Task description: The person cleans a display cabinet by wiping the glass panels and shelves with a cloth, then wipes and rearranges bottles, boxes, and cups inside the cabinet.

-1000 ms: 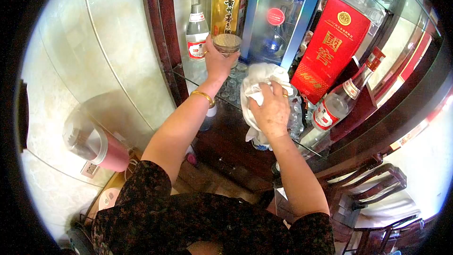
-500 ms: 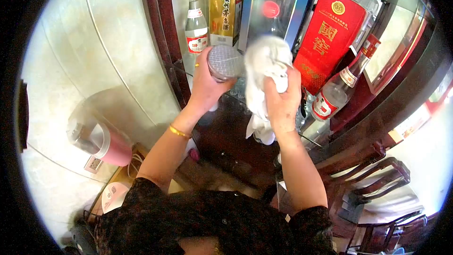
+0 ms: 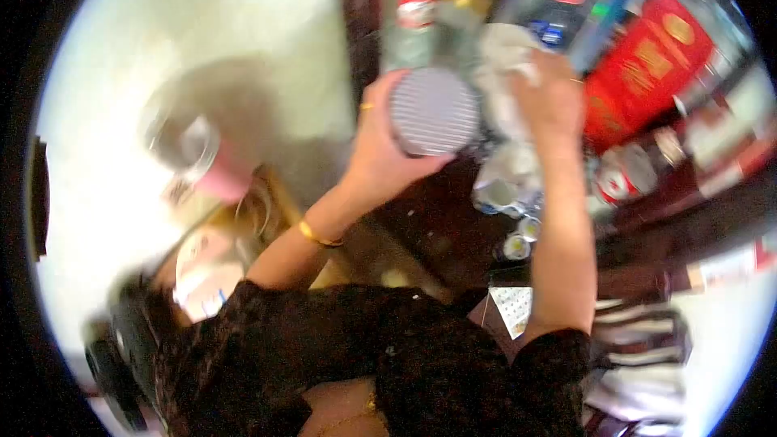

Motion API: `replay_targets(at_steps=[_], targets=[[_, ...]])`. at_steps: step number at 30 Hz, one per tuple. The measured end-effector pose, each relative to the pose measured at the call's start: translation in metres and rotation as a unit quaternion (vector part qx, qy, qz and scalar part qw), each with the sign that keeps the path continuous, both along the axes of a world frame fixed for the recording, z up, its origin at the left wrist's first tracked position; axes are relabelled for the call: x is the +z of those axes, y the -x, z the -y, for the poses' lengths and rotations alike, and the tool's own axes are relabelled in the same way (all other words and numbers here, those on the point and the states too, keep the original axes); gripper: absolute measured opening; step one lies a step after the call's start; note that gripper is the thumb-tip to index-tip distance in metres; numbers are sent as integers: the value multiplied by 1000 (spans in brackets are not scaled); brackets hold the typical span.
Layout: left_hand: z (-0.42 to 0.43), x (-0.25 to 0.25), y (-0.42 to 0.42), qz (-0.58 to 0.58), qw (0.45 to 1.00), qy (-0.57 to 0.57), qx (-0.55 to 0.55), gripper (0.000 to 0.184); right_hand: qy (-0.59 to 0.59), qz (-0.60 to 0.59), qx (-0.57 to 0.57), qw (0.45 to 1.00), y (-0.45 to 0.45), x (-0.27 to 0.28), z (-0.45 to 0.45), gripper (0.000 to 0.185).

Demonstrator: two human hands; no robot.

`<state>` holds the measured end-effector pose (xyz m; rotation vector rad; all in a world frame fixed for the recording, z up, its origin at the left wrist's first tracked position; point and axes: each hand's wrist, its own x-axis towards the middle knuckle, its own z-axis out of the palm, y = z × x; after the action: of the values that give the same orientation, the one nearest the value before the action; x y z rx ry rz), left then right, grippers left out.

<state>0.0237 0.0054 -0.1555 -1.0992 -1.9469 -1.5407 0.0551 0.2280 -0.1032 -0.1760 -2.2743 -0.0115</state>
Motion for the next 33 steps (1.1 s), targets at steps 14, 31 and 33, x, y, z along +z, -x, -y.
replay_targets(at_steps=[14,31,33], targets=[[145,-90,-77,176,971,-55,151,100,-16,244,-52,968,35,-49,-55,57],[408,-104,-168,94,679,-178,706,95,-36,241,-47,969,47,-63,-90,56],[430,-151,-186,109,659,-202,717,91,-30,218,-32,975,49,-69,-102,54]])
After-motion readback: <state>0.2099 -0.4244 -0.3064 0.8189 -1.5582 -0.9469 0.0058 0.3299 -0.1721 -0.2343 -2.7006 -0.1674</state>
